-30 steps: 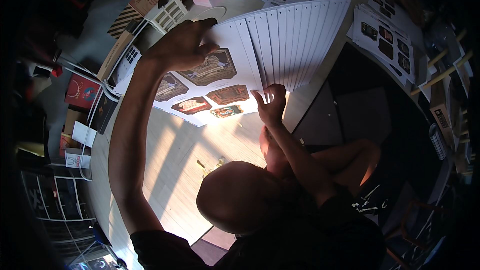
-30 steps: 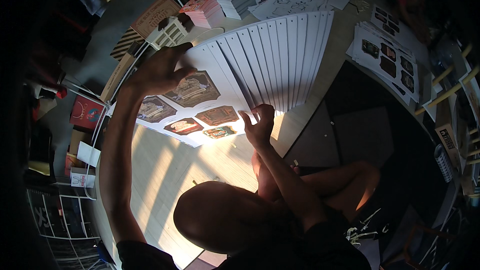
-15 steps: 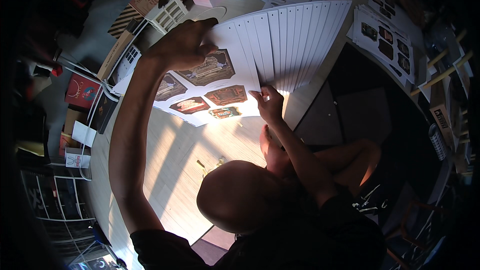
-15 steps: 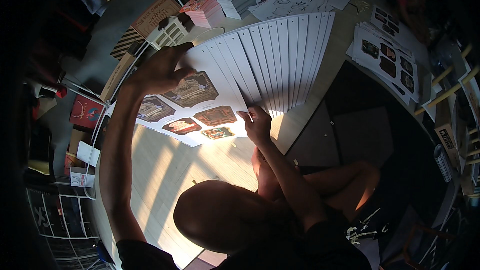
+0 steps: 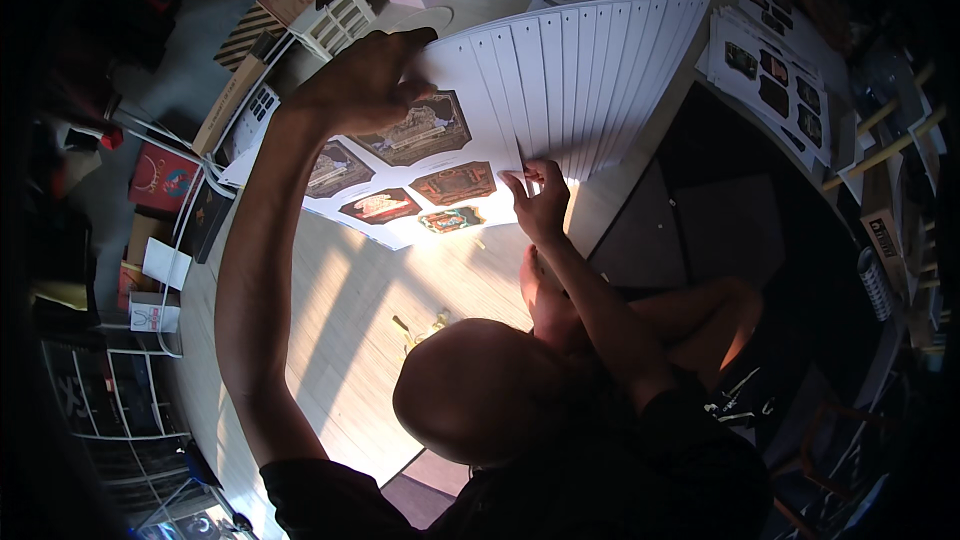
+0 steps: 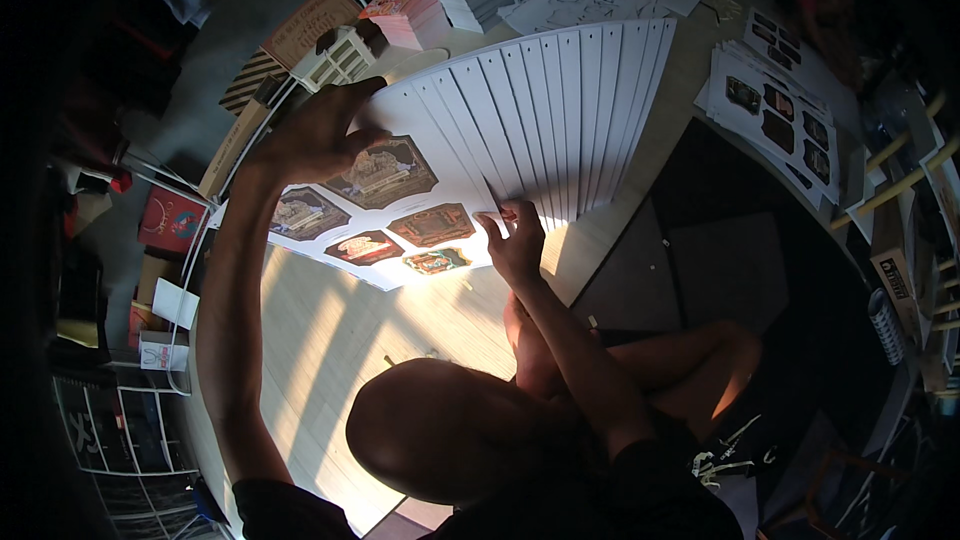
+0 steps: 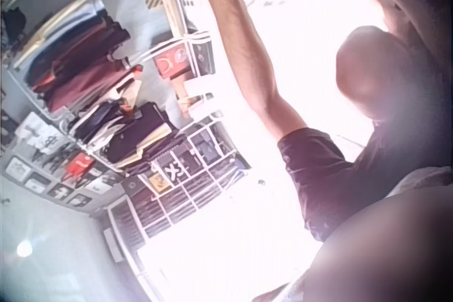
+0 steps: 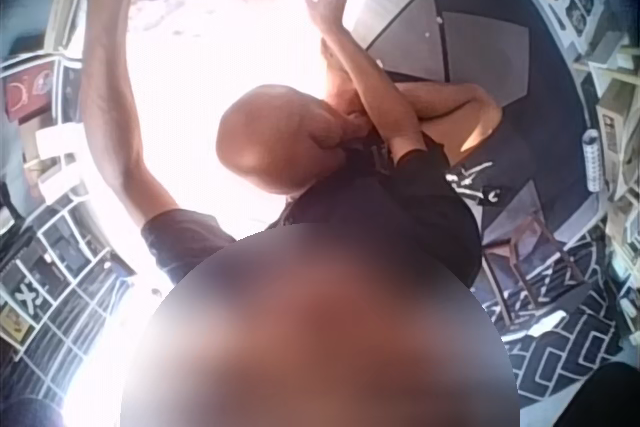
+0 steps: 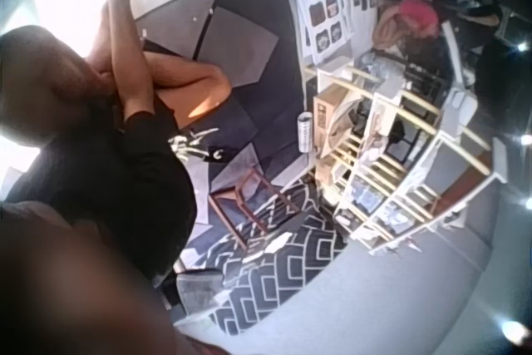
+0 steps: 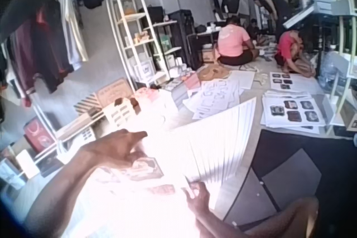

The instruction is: The person sits on the floor and removes the perforated edge strips from printed sheets by hand. They peel off the strips, place the cleaned sheets into a stack, and occasionally flip or adjust the sheets to continue the process.

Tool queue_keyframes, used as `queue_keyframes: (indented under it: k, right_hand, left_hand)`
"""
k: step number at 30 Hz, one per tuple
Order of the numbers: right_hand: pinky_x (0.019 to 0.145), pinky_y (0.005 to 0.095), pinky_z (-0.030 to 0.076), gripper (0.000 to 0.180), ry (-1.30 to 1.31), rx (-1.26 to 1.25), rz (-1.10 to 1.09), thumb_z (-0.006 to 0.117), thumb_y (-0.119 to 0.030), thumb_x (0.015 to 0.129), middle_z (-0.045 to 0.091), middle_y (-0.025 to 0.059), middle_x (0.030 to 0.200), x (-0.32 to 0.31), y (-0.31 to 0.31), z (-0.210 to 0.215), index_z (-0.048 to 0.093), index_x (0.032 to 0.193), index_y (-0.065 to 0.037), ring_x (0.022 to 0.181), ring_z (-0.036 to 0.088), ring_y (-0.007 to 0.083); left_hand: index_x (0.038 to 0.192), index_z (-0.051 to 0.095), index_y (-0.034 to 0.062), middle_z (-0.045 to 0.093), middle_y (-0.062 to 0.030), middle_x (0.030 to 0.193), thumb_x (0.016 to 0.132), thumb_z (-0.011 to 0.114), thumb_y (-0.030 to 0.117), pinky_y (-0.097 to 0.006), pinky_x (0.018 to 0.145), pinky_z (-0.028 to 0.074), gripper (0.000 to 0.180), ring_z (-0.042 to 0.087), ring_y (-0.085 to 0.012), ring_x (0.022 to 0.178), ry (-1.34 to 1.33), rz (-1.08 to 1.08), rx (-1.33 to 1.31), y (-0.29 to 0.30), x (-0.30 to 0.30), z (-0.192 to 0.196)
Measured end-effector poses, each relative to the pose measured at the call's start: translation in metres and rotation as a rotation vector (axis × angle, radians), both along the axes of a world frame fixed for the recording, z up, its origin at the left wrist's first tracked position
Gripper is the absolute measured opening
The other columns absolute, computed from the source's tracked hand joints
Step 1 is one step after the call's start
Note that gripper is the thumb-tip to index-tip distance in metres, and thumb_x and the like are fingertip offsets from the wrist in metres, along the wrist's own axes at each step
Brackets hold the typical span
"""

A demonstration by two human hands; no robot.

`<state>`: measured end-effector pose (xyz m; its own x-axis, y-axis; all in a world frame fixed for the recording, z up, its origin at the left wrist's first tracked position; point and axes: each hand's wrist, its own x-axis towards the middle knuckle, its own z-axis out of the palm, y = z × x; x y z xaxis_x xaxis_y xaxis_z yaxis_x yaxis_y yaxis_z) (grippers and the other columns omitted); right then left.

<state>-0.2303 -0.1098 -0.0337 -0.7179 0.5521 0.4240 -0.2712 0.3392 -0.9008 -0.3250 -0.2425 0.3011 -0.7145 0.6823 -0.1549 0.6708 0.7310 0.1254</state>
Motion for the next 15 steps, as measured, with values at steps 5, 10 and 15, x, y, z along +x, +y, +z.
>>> queue_keyframes:
  k: [5, 10, 15]
  right_hand:
    - [0.090, 0.0419, 0.056, 0.037, -0.659, -0.832, 0.166, 0.071, -0.011, 0.087, 0.064, 0.0187, 0.105, 0.029, -0.015, -0.055, 0.054, 0.117, 0.005, 0.101, 0.067, 0.0306]
    - [0.101, 0.0576, 0.048, 0.050, -0.705, -1.558, 0.240, 0.064, -0.012, 0.085, 0.049, 0.0311, 0.129, 0.008, -0.027, -0.116, 0.048, 0.128, 0.009, 0.123, 0.053, 0.0445]
    - [0.101, 0.0568, 0.048, 0.045, -0.515, -1.481, 0.253, 0.063, -0.008, 0.084, 0.055, 0.0237, 0.119, -0.015, -0.031, -0.142, 0.048, 0.123, 0.008, 0.117, 0.055, 0.0399]
  left_hand:
    - [0.142, 0.049, 0.0044, 0.062, -0.0239, 0.127, 0.090, 0.070, 0.017, -0.046, 0.101, 0.047, 0.057, 0.062, -0.0377, 0.113, 0.018, 0.032, -0.015, 0.002, 0.000, 0.000]
    - [0.143, 0.048, 0.0042, 0.059, -0.0226, 0.132, 0.090, 0.071, 0.019, -0.045, 0.105, 0.045, 0.059, 0.058, -0.0383, 0.119, 0.038, 0.069, -0.028, 0.005, 0.005, 0.004]
    - [0.141, 0.050, 0.0021, 0.060, -0.0234, 0.130, 0.090, 0.070, 0.019, -0.045, 0.106, 0.043, 0.057, 0.057, -0.0384, 0.121, -0.037, 0.066, -0.003, 0.006, 0.001, 0.006]
